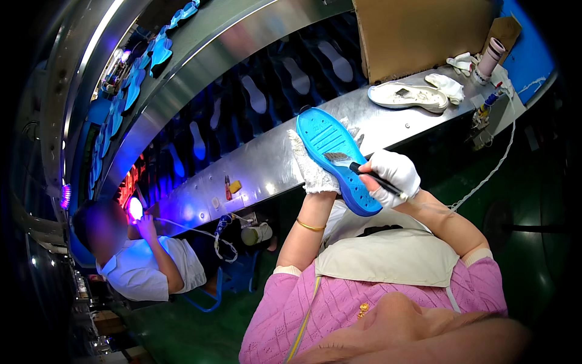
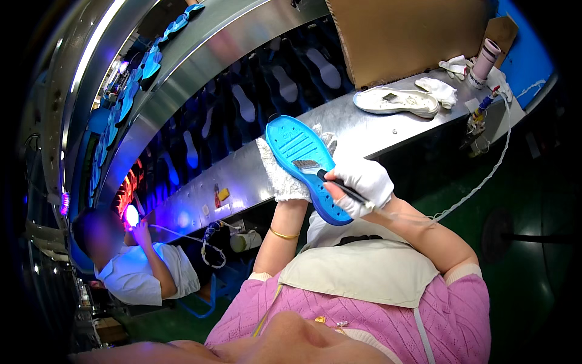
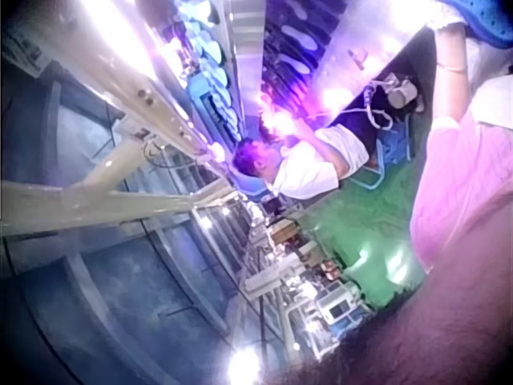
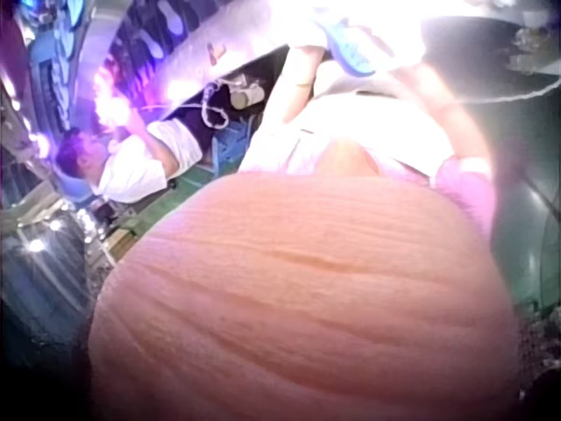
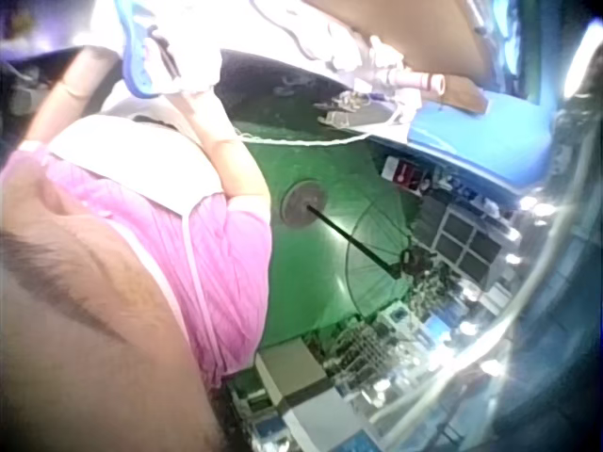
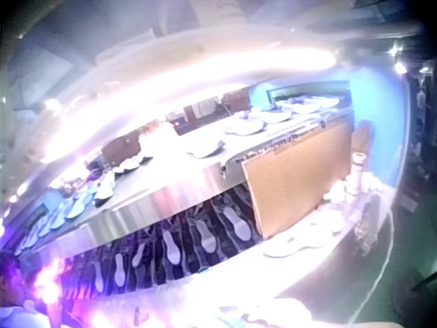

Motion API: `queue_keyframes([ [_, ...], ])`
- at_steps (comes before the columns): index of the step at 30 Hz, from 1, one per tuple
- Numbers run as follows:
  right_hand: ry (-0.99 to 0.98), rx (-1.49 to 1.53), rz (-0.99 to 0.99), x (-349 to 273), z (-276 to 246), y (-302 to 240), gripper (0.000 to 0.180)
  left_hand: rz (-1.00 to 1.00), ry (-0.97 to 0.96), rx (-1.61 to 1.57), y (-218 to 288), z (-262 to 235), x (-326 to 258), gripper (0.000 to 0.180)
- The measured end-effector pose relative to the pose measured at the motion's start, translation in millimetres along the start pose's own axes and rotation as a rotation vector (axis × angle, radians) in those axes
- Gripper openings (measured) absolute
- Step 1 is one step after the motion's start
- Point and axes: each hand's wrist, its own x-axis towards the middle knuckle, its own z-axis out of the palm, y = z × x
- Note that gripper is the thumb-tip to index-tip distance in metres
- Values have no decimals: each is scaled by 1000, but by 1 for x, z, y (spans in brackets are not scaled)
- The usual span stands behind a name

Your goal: The person takes blue shoe soles from a conveyor belt and wipes their undersides with a tool and a white cloth before placing them on a lower shelf.

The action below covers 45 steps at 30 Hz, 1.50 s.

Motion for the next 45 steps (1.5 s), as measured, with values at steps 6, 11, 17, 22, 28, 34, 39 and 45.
queue_keyframes([
  [6,45,332,399,-4,-5,1,11,17,-5,97,1,15,-6,71],
  [11,126,691,759,-2,-8,8,21,-44,-41,-50,1,-12,4,70],
  [17,213,1044,978,0,-12,19,30,9,-172,29,3,7,-8,63],
  [22,194,735,811,-3,0,26,24,-119,-145,-294,1,-7,1,73],
  [28,35,-161,-230,4,5,21,9,-94,-25,-182,1,0,-6,77],
  [34,30,-115,-178,4,1,23,9,-40,31,8,2,11,-7,79],
  [39,17,231,275,0,-3,15,9,-65,-279,-136,1,-19,3,54],
  [45,131,1015,821,6,-9,24,32,-5,-423,-2,-2,-39,15,53],
])
